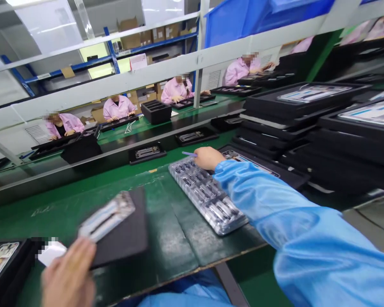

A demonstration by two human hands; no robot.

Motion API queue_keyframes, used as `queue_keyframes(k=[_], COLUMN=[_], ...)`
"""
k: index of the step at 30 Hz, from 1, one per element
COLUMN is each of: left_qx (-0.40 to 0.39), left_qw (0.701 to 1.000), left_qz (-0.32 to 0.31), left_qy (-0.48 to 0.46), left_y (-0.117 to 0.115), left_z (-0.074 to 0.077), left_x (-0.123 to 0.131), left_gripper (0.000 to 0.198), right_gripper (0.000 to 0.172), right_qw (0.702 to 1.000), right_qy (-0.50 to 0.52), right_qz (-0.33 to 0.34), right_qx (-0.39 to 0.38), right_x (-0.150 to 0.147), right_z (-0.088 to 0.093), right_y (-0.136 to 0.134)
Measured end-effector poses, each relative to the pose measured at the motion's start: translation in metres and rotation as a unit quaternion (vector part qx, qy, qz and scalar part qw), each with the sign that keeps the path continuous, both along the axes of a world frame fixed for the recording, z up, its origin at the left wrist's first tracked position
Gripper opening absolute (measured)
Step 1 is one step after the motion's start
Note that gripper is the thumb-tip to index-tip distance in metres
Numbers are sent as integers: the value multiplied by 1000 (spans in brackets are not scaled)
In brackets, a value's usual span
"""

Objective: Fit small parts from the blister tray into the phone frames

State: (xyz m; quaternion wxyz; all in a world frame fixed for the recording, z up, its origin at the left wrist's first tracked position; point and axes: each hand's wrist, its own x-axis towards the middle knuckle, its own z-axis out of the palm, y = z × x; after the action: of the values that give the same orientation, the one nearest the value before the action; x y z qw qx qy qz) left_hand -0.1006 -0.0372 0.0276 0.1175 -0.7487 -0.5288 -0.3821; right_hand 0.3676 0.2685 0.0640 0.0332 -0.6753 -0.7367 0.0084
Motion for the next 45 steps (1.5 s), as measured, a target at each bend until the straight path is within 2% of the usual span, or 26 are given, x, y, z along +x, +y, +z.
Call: queue_keyframes(k=[2, 3, 4, 6, 9, 12, 17, 21, 27, 32, 35, 39, 43, 44, 45], left_qx=[-5, 12, 9, 5, -20, -36, -47, -35, -64, -117, -161, -242, -333, -348, -358], left_qw=[992, 984, 981, 988, 994, 995, 996, 997, 991, 981, 965, 922, 860, 842, 822], left_qz=[-51, -97, -119, -96, -72, -70, -73, -61, -86, -112, -116, -115, -99, -106, -119], left_qy=[116, 146, 155, 124, 83, 56, 16, -21, -85, -111, -170, -278, -374, -399, -427], left_y=[21, 27, 31, 33, 28, 25, 21, 14, 12, 19, 23, 32, 48, 52, 56], left_z=[-32, -48, -63, -89, -109, -113, -111, -101, -69, -46, -35, -19, -6, -5, -5], left_x=[42, 63, 81, 106, 119, 120, 126, 127, 117, 104, 102, 107, 121, 125, 129], left_gripper=[71, 68, 62, 56, 53, 49, 42, 27, 24, 21, 19, 19, 17, 18, 19], right_gripper=[35, 36, 36, 34, 33, 33, 35, 34, 30, 26, 31, 49, 51, 49, 45], right_qw=[1000, 1000, 999, 998, 997, 996, 995, 995, 992, 972, 942, 883, 826, 806, 771], right_qy=[2, 1, 0, -4, -13, -19, -20, -6, 66, 202, 315, 464, 559, 586, 627], right_qz=[0, -3, -7, -17, -25, -31, -61, -74, -99, -119, -117, -70, -5, 8, 22], right_qx=[-17, -27, -37, -56, -71, -78, -75, -61, -34, -7, 1, -12, -67, -86, -109], right_x=[-6, -10, -12, -14, -11, -7, -6, -4, 1, -2, -9, -30, -76, -91, -106], right_z=[-2, -4, -5, -8, -13, -21, -38, -43, -32, -16, -5, 8, 11, 8, 5], right_y=[7, 11, 15, 23, 35, 45, 54, 53, 44, 27, 10, -24, -85, -104, -125])
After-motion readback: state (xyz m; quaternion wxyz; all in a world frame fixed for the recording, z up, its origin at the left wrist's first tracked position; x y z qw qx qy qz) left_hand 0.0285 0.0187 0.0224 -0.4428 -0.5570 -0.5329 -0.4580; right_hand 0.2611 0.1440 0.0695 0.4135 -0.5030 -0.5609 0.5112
